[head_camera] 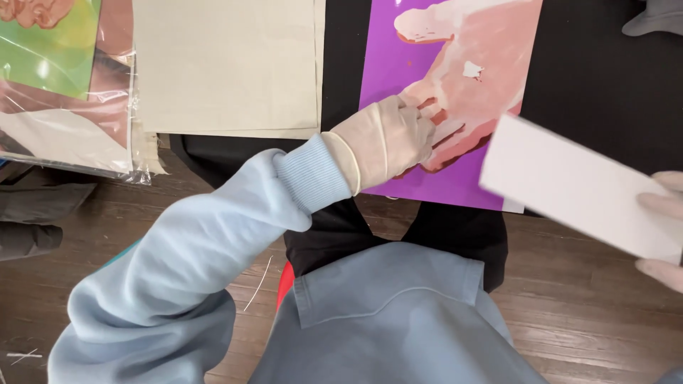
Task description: The recorder is mounting a piece of artwork onto a backing board using a grid guide and clamps.
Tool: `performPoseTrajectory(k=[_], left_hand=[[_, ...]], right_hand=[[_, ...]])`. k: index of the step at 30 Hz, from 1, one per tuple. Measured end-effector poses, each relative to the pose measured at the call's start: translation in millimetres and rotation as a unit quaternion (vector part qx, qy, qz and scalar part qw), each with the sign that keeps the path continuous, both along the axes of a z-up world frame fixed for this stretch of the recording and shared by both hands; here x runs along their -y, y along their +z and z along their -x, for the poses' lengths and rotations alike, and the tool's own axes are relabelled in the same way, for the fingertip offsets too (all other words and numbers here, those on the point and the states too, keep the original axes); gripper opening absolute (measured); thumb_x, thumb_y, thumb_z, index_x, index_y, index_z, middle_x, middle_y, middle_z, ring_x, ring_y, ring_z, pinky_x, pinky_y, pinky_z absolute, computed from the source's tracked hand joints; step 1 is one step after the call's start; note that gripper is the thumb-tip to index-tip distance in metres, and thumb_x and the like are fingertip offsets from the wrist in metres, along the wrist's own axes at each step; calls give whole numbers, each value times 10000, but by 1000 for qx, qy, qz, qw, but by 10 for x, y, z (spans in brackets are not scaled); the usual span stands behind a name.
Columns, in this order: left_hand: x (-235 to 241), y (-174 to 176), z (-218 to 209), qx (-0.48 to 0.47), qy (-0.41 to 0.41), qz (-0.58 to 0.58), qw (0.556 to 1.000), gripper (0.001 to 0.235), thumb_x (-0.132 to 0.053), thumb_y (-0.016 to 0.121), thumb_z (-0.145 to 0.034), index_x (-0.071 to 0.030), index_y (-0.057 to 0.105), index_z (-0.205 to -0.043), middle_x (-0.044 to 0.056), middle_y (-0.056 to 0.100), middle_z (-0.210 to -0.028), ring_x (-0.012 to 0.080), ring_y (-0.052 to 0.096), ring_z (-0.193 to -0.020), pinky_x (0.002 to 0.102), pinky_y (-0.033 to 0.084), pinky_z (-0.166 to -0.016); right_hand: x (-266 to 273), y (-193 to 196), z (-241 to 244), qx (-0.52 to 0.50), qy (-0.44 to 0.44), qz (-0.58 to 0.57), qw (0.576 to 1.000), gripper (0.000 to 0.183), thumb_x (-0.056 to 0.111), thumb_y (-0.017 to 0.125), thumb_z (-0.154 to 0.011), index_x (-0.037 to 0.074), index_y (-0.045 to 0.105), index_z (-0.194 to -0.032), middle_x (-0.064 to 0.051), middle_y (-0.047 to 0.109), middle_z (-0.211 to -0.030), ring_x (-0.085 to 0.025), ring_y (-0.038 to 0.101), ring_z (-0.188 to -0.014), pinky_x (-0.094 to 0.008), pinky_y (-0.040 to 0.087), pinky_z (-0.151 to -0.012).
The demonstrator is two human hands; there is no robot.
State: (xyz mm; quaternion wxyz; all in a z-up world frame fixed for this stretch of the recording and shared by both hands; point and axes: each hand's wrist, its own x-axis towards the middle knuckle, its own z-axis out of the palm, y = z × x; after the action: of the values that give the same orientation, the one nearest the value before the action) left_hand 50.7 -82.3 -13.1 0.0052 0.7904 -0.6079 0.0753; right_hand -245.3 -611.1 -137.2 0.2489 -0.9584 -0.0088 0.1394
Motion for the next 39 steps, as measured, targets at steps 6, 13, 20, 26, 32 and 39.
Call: performPoseTrajectory(k=[6,13,20,26,32,39], left_hand=[[72,140,-173,-190,1,14,982,220,-226,690,-850,-149,619,-1043,-24,676,-689,238,717,-867,370,570,-670],[209,-7,-223,-100,6,62,993,130,-230,669,-950,-131,609,-1009,51,654,-657,270,702,-622,421,559,-551],[142,228,-176,-116,13,26,993,283,-246,673,-882,-163,644,-1151,77,702,-838,301,711,-690,434,571,-632],[116,205,-181,-82,-35,-37,995,597,-427,778,-758,-124,665,-1260,47,692,-938,256,687,-911,400,556,-725],[83,278,-123,-77,-26,-81,993,580,-482,818,-727,-158,707,-1195,55,675,-1015,240,681,-933,394,539,-770],[95,280,-99,-71,-22,-85,994,612,-458,846,-644,-169,722,-1169,45,671,-1024,249,682,-930,387,533,-854]], right_hand=[[-889,845,-664,35,190,116,974,890,426,895,-513,190,623,-1328,-189,526,-1508,-294,635,-1256,-422,537,-1084],[-2222,1632,-1320,49,166,91,981,725,379,863,-550,266,726,-1253,-96,591,-1455,-314,568,-1325,-459,516,-1044],[-2676,1706,-1619,126,160,-20,979,553,336,845,-673,198,739,-1198,-91,606,-1395,-316,569,-1285,-416,531,-980],[-2699,1631,-1637,129,146,-33,980,567,313,858,-666,192,743,-1208,-86,601,-1409,-319,551,-1290,-426,529,-987],[-2647,1561,-1622,131,147,-24,980,609,310,867,-646,195,735,-1229,-90,581,-1445,-338,511,-1336,-456,481,-1078],[-2641,1527,-1617,135,151,-20,979,636,307,877,-628,199,726,-1237,-94,558,-1467,-353,507,-1339,-470,481,-1083]])
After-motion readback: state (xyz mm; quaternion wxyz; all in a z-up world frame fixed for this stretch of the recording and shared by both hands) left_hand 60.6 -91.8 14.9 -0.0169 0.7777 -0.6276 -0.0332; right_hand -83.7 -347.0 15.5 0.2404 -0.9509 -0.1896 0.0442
